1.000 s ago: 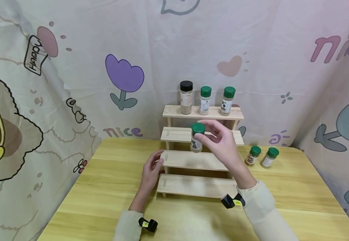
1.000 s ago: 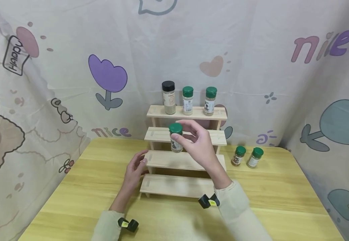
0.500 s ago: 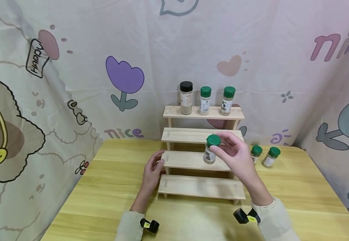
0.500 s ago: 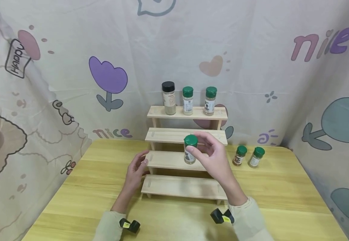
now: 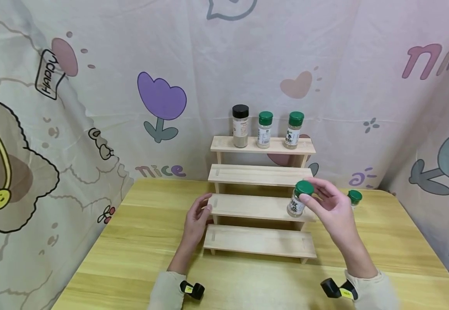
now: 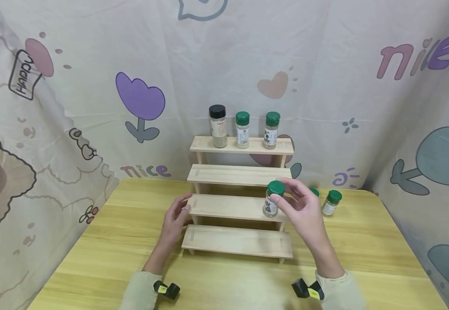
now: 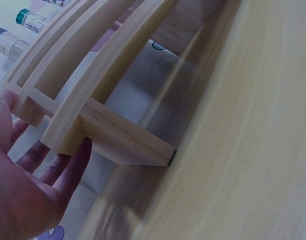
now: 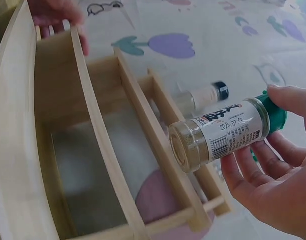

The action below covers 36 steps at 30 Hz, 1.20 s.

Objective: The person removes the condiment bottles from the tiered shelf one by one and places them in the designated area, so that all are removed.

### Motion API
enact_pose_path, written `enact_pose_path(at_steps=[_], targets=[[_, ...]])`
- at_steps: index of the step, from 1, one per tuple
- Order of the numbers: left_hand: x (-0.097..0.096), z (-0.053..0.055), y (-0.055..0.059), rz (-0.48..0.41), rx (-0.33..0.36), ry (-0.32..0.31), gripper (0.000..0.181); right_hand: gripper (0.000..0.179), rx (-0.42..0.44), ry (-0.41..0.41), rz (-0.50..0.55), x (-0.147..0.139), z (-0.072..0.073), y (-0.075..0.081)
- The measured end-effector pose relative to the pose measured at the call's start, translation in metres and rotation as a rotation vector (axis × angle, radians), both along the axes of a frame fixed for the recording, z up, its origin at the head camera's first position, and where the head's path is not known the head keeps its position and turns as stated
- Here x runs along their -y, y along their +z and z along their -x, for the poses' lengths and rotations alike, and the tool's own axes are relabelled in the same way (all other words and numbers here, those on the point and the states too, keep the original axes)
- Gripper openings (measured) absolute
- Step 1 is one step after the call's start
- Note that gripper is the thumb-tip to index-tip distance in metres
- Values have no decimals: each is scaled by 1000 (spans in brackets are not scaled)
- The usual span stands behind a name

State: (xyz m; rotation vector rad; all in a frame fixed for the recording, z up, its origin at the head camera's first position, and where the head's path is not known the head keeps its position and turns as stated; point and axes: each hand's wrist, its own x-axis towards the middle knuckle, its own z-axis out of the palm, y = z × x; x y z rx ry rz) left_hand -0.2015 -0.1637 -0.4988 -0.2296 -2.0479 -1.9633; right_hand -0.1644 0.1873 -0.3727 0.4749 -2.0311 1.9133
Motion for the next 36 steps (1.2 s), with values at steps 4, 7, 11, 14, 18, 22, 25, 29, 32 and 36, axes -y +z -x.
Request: enact_pose_path(at_steps=[4, 7, 11, 14, 18, 22, 25, 29, 32, 36], targets=[[0, -1, 2, 2, 3, -3, 35, 38, -3, -32, 10, -12, 1, -3], [0, -1, 2, -3, 23, -6, 35, 37, -9, -60, 34, -22, 2, -4], [0, -1, 1, -1, 24, -14, 35, 36, -19, -109, 77, -37, 2, -5], [-1, 0, -1, 7, 9, -17, 35, 37, -23, -140, 118, -49, 1, -6], [0, 0, -1, 6, 4, -14, 36, 37, -31, -183, 172, -64, 4, -8], [0, 0, 0, -5, 5, -10, 36, 37, -23, -246, 221, -78, 9, -11], [1, 0, -1, -7, 5, -8, 35, 38, 0, -307, 268, -88, 12, -14], [1, 1, -1, 1, 0, -11, 36, 39, 29, -383, 315, -101, 13, -17], [1, 1, -1, 0, 1, -11, 36, 40, 57, -440, 322, -111, 14, -19], [2, 1, -1, -12, 9, -11, 35, 41, 83, -491, 328, -124, 16, -23]])
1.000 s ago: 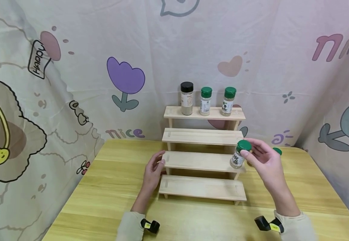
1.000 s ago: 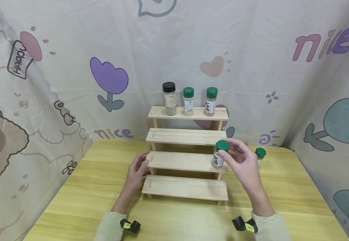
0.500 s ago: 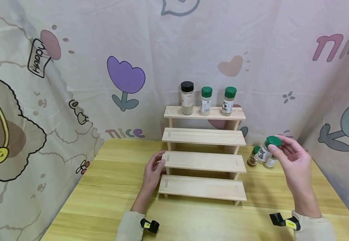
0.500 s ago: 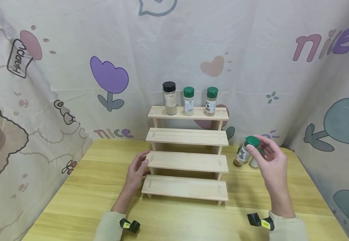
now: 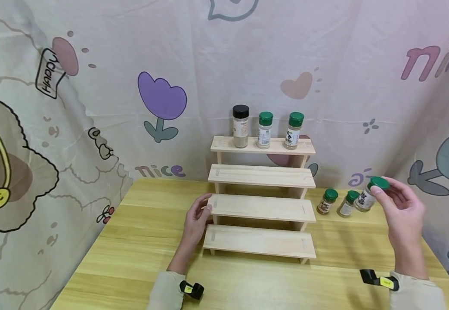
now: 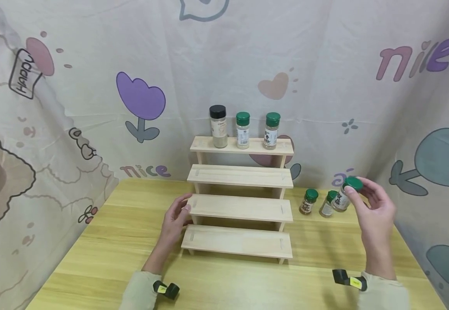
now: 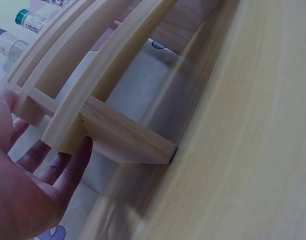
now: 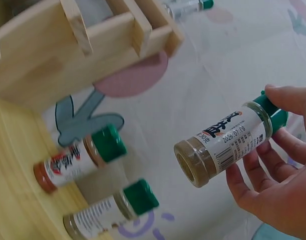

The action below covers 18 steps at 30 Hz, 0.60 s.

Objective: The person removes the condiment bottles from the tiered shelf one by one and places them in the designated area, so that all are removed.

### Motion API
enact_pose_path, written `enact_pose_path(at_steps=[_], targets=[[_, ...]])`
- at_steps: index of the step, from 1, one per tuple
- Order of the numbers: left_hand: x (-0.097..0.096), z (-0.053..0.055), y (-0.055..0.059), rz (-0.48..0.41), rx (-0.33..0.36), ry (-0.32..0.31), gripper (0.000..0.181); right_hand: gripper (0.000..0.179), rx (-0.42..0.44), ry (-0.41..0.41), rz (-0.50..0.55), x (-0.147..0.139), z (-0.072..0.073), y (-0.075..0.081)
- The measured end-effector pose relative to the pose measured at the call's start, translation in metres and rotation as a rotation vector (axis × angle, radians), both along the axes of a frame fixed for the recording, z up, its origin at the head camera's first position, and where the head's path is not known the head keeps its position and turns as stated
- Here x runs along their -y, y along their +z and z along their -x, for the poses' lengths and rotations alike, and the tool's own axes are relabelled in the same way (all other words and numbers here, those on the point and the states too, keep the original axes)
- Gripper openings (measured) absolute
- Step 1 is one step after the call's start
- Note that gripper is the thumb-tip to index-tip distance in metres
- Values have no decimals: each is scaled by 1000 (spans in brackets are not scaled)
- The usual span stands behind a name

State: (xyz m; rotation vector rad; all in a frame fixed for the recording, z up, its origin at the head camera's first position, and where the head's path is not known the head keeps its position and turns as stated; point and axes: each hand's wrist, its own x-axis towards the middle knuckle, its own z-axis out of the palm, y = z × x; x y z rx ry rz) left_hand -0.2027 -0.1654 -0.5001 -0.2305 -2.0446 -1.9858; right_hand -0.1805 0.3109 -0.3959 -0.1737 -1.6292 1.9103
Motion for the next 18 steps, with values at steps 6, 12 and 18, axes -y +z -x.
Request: enact_pose_path(at_steps=[6, 12, 18], targets=[[0, -1, 1, -5, -9, -2, 36, 42, 55, -64, -26, -18, 3, -9], [-1, -1, 1, 15, -22, 10, 38, 44, 161, -100, -22, -32, 8, -22], [0, 0, 0, -5, -9, -3, 37, 45, 212, -110, 49, -41, 17, -37]])
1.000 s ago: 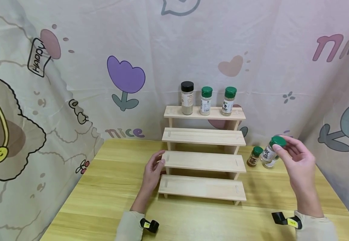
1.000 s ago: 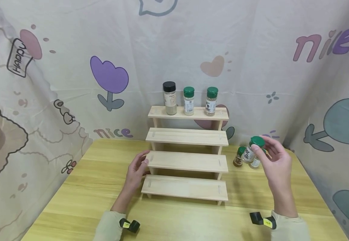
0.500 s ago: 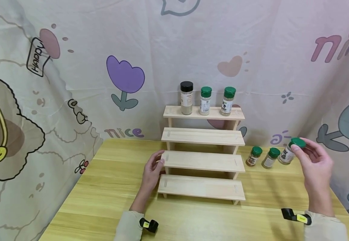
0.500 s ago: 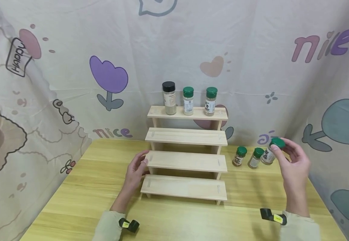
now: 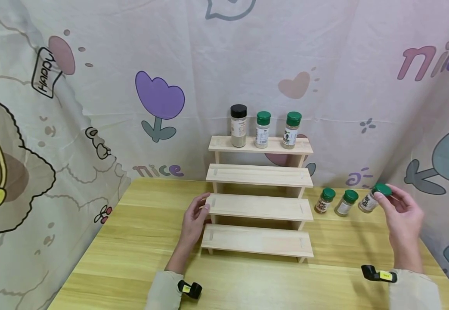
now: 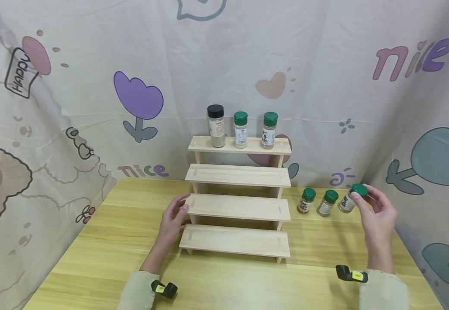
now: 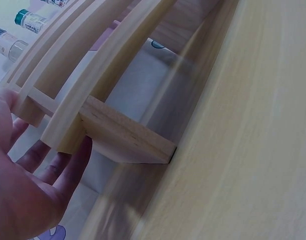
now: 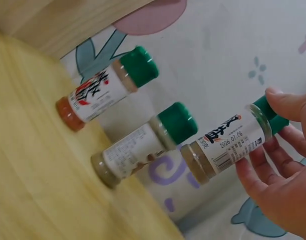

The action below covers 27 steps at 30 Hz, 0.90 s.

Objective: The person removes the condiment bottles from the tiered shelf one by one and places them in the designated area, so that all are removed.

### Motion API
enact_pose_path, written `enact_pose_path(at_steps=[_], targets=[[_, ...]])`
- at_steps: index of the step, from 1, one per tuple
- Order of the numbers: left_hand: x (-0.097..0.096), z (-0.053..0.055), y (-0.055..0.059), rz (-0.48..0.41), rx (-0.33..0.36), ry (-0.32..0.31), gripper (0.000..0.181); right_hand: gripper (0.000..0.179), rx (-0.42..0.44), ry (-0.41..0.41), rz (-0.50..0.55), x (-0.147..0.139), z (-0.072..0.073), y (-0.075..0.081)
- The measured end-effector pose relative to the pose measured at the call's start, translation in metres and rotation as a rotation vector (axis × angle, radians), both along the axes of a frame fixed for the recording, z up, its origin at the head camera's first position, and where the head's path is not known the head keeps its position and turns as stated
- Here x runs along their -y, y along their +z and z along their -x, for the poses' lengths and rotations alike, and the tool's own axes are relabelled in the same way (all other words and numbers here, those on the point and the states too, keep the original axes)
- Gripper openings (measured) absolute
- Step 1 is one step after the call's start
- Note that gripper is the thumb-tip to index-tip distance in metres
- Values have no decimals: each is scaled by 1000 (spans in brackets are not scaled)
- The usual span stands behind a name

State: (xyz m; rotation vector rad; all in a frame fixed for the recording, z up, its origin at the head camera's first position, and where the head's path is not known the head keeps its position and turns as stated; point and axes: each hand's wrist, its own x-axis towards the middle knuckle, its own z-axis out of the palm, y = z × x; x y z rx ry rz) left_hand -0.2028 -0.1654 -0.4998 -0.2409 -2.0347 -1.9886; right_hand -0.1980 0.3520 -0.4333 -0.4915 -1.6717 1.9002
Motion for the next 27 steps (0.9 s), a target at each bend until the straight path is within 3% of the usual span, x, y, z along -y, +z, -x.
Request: enact_pose_path(at_steps=[9, 14, 21, 27], targets=[[1, -2, 1, 2, 10, -1, 36, 43, -48, 17, 131, -9, 12, -25], [2, -2, 2, 6, 21, 4, 38, 44, -9, 19, 134, -17, 17, -38], [-5, -16, 28, 10, 24, -12, 38, 45, 36, 39, 123, -21, 24, -50], [-6, -16, 31, 4, 26, -12, 38, 50, 51, 59, 121, -23, 25, -58]])
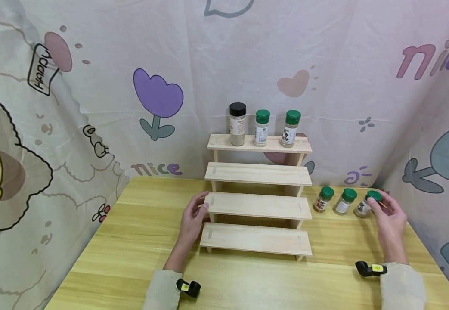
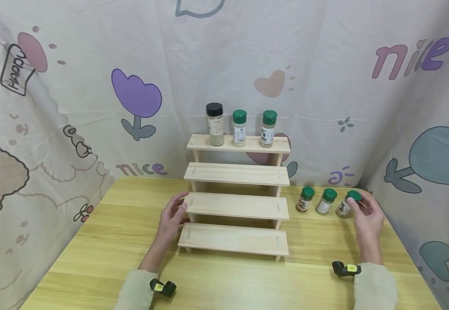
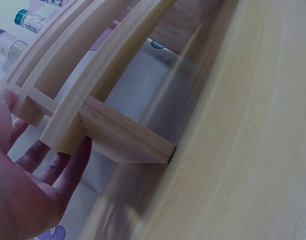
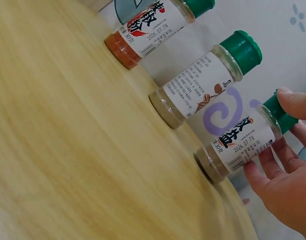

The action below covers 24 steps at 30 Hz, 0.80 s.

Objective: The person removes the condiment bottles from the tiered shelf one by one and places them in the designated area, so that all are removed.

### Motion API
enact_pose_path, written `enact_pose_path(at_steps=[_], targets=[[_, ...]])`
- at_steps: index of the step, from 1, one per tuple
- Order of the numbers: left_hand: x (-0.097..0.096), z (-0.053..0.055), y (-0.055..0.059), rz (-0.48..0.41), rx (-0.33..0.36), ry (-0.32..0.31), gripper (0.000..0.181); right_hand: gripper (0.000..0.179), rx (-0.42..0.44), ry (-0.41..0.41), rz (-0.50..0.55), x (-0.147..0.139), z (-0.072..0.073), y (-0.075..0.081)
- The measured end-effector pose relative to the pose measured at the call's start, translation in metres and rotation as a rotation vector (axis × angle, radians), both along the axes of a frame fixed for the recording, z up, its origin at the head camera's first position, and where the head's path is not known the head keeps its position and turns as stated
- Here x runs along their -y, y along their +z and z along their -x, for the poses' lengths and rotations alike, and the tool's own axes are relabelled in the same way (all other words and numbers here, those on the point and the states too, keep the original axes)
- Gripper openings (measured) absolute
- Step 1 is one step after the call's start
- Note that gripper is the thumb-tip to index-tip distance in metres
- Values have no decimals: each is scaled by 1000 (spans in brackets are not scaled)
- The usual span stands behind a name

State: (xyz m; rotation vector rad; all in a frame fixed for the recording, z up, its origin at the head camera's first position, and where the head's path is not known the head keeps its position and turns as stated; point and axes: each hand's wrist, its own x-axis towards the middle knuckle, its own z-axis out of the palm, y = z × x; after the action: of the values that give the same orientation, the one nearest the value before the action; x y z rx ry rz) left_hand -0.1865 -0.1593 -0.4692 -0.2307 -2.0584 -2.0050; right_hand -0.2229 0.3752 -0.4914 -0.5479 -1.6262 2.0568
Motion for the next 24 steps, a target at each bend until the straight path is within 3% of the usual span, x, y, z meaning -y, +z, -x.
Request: enact_pose_path(at_steps=[4, 11, 19, 24], targets=[[0, 1, 0, -5, 1, 0, 38, 50, -2, 2, -2, 0, 1, -2], [3, 17, -25, 1, -3, 14, 37, 50, 18, 5, -2, 1, 2, -1], [5, 17, -28, 8, -9, 15, 37, 59, 103, -6, -109, 3, -3, -1], [6, 15, -29, 7, 0, 13, 37, 54, 52, -63, -140, 5, -6, 6]])
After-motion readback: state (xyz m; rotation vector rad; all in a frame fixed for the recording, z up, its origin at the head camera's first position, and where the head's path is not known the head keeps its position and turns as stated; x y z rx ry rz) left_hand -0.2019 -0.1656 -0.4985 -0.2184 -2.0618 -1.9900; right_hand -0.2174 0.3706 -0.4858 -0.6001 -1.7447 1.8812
